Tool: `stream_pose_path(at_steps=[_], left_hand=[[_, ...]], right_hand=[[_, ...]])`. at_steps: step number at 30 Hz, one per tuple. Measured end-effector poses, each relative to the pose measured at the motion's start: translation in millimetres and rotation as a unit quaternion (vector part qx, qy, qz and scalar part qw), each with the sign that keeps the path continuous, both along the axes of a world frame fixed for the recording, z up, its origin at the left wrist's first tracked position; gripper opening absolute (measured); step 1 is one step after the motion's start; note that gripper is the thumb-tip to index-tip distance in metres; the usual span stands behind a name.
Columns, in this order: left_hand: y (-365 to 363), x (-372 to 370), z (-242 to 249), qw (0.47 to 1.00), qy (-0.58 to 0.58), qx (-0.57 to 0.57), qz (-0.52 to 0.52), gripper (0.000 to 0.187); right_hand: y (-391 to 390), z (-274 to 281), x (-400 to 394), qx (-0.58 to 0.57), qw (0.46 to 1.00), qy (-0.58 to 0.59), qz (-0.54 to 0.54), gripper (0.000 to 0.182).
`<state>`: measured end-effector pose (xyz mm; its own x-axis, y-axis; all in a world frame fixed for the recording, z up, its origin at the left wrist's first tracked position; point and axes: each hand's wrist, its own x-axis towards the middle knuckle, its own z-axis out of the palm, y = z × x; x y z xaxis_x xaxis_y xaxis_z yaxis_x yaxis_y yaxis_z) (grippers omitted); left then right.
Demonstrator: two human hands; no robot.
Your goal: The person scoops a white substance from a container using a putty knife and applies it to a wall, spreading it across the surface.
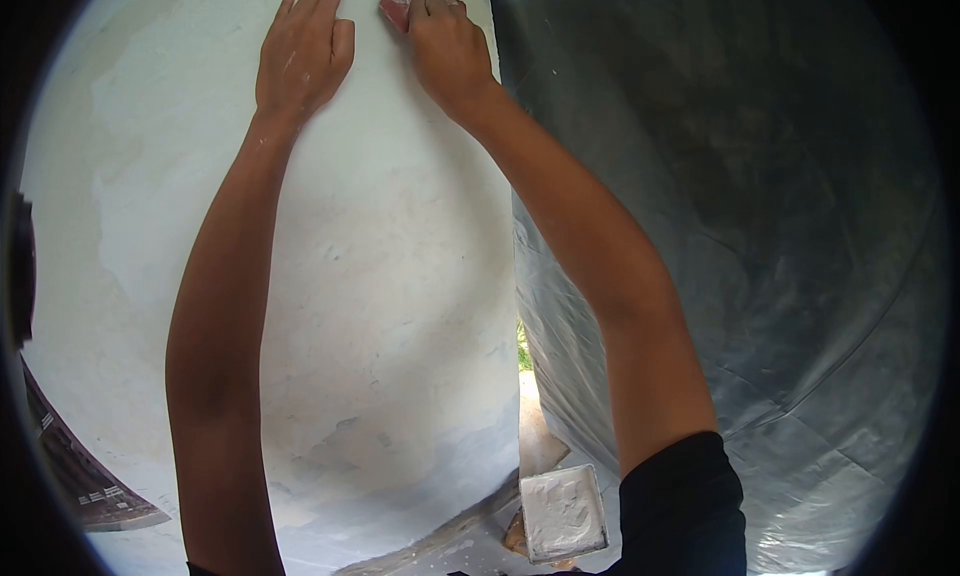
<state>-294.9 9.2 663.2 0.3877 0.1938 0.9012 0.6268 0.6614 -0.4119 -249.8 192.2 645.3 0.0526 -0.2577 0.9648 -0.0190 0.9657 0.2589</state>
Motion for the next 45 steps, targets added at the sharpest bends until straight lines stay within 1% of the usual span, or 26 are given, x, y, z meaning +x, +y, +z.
stream_pose_path(at_steps=[1, 4, 5, 7, 10, 13, 14, 16, 19, 20, 21, 22, 23, 25, 27, 29, 31, 34, 36, 37, 39, 41, 42, 43, 44, 45], left_hand=[[0.0, -0.5, -0.5, 1.0, 0.001, 0.006, -0.007, 0.045], [-0.4, 0.6, -1.4, 1.0, 0.002, 0.009, -0.021, 0.044], [-0.1, 1.2, -1.4, 1.0, 0.004, 0.009, -0.022, 0.044], [0.3, 2.1, -0.8, 1.0, 0.004, 0.008, -0.022, 0.043], [1.6, 2.4, -1.0, 1.0, 0.007, 0.015, -0.008, 0.043], [0.8, 1.0, -1.4, 1.0, 0.009, 0.008, -0.005, 0.043], [0.2, 0.5, -1.1, 1.0, 0.008, 0.006, -0.006, 0.043], [0.6, 0.4, -1.3, 1.0, 0.011, 0.008, -0.006, 0.044], [0.3, 2.4, -1.6, 1.0, 0.007, 0.005, -0.006, 0.044], [-0.3, 2.1, -1.1, 1.0, 0.008, 0.005, -0.005, 0.044], [0.0, 1.5, -1.1, 1.0, 0.007, 0.004, -0.002, 0.044], [1.2, 1.2, -1.1, 1.0, 0.005, 0.002, 0.0, 0.044], [1.9, 1.6, -1.1, 1.0, 0.005, 0.001, -0.001, 0.044], [1.5, 1.7, -1.1, 1.0, -0.001, 0.008, 0.024, 0.044], [2.7, 1.1, -1.4, 1.0, 0.0, 0.007, 0.022, 0.044], [1.6, 1.8, -0.7, 1.0, 0.003, 0.007, 0.02, 0.044], [2.3, 4.3, -1.7, 1.0, -0.003, 0.001, 0.017, 0.043], [2.5, 6.3, -2.4, 1.0, -0.004, -0.007, 0.027, 0.042], [2.6, 4.7, -1.2, 0.999, -0.004, -0.006, 0.037, 0.041], [3.3, 3.7, -1.5, 0.999, -0.006, -0.008, 0.047, 0.04], [5.8, -2.3, 0.3, 0.998, -0.007, -0.001, 0.059, 0.04], [7.2, -4.2, -1.1, 0.997, -0.011, 0.003, 0.072, 0.04], [5.8, -0.2, -0.7, 0.998, -0.016, -0.002, 0.065, 0.04], [4.8, 2.5, -1.2, 0.998, -0.021, -0.007, 0.059, 0.04], [4.3, 3.3, -2.4, 0.998, -0.023, -0.009, 0.06, 0.04], [3.9, 4.4, -2.5, 0.998, -0.024, -0.009, 0.055, 0.04]], right_hand=[[-0.2, -16.4, 0.7, 0.019, 0.999, 0.001, -0.03, 0.044], [-5.2, -62.3, 19.0, 0.023, 0.999, -0.026, -0.016, 0.039], [-5.3, -60.2, 23.2, 0.023, 0.999, -0.025, -0.018, 0.039], [-3.5, -54.0, 31.0, 0.07, 0.996, 0.042, 0.043, 0.032], [-0.6, -10.0, 33.4, 0.022, 0.998, 0.026, 0.059, 0.03], [7.6, 15.6, 12.4, 0.011, 0.997, 0.018, 0.076, 0.025], [5.9, 7.2, 6.7, 0.01, 0.997, 0.017, 0.075, 0.025], [0.7, -25.6, 1.8, 0.0, 0.999, -0.026, -0.023, 0.028], [-6.0, -83.1, 15.7, 0.046, 0.999, -0.005, -0.011, 0.035], [-5.5, -87.1, 20.4, 0.047, 0.999, -0.004, -0.01, 0.035], [-3.7, -89.2, 25.2, 0.047, 0.999, 0.005, 0.022, 0.038], [-2.0, -89.0, 28.4, 0.048, 0.997, 0.013, 0.054, 0.041], [-0.4, -79.5, 28.9, 0.047, 0.997, 0.014, 0.053, 0.041], [4.5, -41.5, 27.3, 0.029, 0.995, 0.055, 0.074, 0.037], [10.4, -17.7, 22.7, 0.025, 0.996, 0.042, 0.078, 0.034], [12.8, -9.1, 14.7, 0.0, 1.0, -0.019, 0.025, 0.032], [10.2, -33.8, 7.5, -0.002, 1.0, -0.017, 0.026, 0.035], [5.5, -94.3, 11.3, 0.008, 1.0, -0.009, 0.023, 0.04], [5.9, -105.1, 18.7, 0.023, 0.999, -0.001, 0.022, 0.042], [8.8, -105.7, 22.0, 0.026, 0.999, 0.005, 0.046, 0.043], [9.1, -92.4, 27.7, 0.03, 0.997, 0.011, 0.069, 0.044], [13.5, -55.3, 26.5, 0.026, 0.992, 0.078, 0.091, 0.041], [16.5, -40.3, 24.5, 0.024, 0.993, 0.075, 0.091, 0.041], [19.5, -26.5, 21.8, 0.0, 0.997, 0.036, 0.07, 0.041], [21.5, -21.6, 18.9, -0.024, 0.999, -0.003, 0.049, 0.041], [20.5, -26.6, 14.1, -0.024, 0.998, -0.004, 0.05, 0.041]])
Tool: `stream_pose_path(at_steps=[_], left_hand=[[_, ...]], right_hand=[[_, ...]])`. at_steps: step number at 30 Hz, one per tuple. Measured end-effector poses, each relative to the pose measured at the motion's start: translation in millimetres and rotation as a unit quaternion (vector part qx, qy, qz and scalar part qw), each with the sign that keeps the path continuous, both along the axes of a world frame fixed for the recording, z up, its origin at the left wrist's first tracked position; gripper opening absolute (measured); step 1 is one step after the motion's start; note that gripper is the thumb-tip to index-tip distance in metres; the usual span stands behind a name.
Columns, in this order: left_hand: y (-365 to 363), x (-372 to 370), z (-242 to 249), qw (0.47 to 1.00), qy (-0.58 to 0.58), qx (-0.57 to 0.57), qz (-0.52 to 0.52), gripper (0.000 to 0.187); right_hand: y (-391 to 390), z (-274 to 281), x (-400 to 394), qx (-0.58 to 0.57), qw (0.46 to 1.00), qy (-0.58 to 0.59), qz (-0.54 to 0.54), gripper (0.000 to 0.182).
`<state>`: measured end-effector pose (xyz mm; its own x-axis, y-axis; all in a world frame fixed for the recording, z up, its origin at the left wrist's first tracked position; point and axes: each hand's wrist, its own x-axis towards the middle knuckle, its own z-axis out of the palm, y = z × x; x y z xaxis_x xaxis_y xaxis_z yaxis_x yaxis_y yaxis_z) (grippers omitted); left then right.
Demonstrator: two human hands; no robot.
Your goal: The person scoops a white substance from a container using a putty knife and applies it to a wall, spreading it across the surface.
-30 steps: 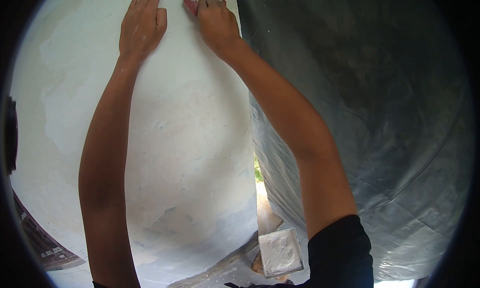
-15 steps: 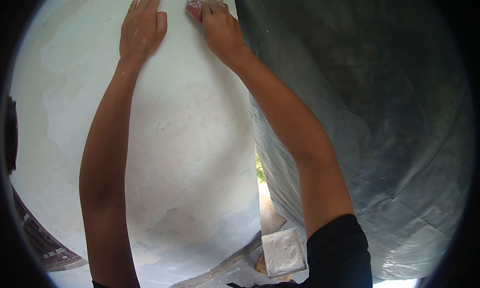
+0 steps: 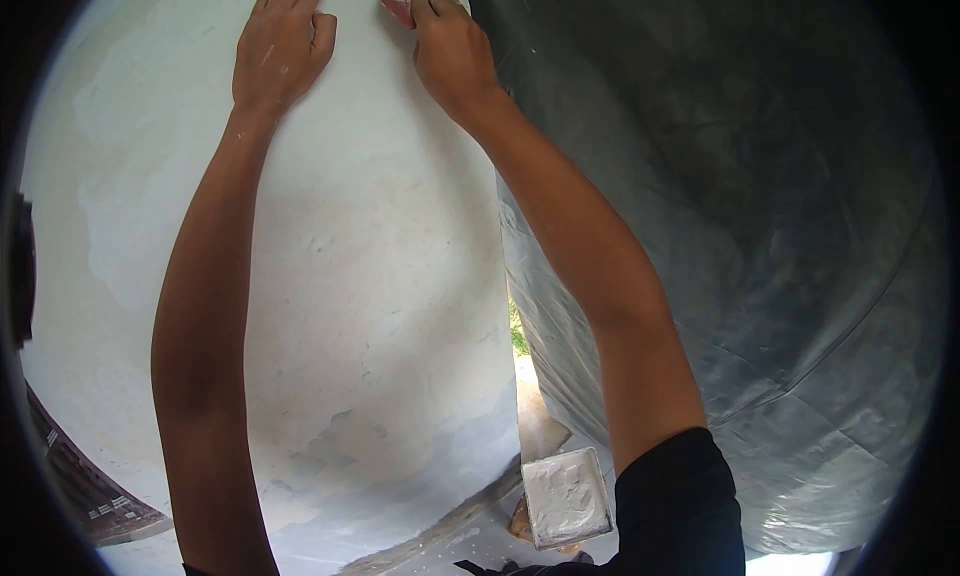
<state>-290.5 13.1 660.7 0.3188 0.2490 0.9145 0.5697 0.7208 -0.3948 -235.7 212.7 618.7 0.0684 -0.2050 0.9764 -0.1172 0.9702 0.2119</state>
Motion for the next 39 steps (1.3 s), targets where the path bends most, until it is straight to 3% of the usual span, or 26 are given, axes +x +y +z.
stream_pose_path(at_steps=[7, 12, 15, 17, 21, 23, 25, 26, 29, 32, 34, 39], left_hand=[[0.2, -1.9, 1.1, 1.0, 0.013, -0.003, -0.01, 0.04], [1.6, -5.6, 2.3, 1.0, 0.016, -0.004, -0.007, 0.039], [2.1, -3.5, 1.7, 1.0, 0.009, -0.004, -0.012, 0.039], [-1.7, -0.1, 2.2, 1.0, 0.014, -0.01, -0.018, 0.039], [1.9, -5.0, -9.4, 0.998, 0.014, -0.007, -0.067, 0.041], [6.0, -10.2, -31.0, 0.995, 0.031, 0.004, -0.098, 0.042], [10.0, -2.5, -60.2, 0.987, -0.002, 0.016, -0.16, 0.039], [12.4, 4.6, -77.7, 0.987, -0.009, 0.012, -0.162, 0.039], [13.2, 38.0, -136.8, 0.931, -0.21, 0.024, -0.298, 0.046], [19.6, 73.3, -199.9, 0.892, -0.298, 0.045, -0.336, 0.05], [27.2, 99.0, -241.4, 0.867, -0.343, 0.044, -0.359, 0.05], [45.0, 153.7, -335.9, 0.81, -0.442, 0.044, -0.382, 0.051]], right_hand=[[-9.7, -84.9, 11.3, 0.038, 0.999, 0.019, -0.022, 0.043], [-3.2, -40.1, 20.8, 0.028, 0.998, 0.063, 0.01, 0.039], [-7.3, -31.9, 12.6, 0.007, 1.0, 0.013, -0.019, 0.038], [-11.6, -43.8, 6.5, 0.008, 0.999, -0.009, -0.043, 0.039], [-19.8, -100.5, 27.3, -0.027, 0.999, -0.007, 0.023, 0.031], [-21.0, -126.5, 57.8, -0.053, 0.996, -0.027, 0.066, 0.028], [-21.6, -140.0, 97.3, -0.265, 0.93, -0.183, 0.177, 0.022], [-12.3, -150.1, 104.6, -0.272, 0.928, -0.188, 0.175, 0.022], [17.8, -194.2, 121.2, -0.333, 0.883, -0.21, 0.255, 0.014], [25.8, -226.8, 156.1, -0.353, 0.854, -0.228, 0.306, 0.017], [17.7, -244.9, 189.4, -0.483, 0.757, -0.238, 0.371, 0.021], [27.4, -306.9, 240.0, -0.542, 0.712, -0.257, 0.366, 0.026]])
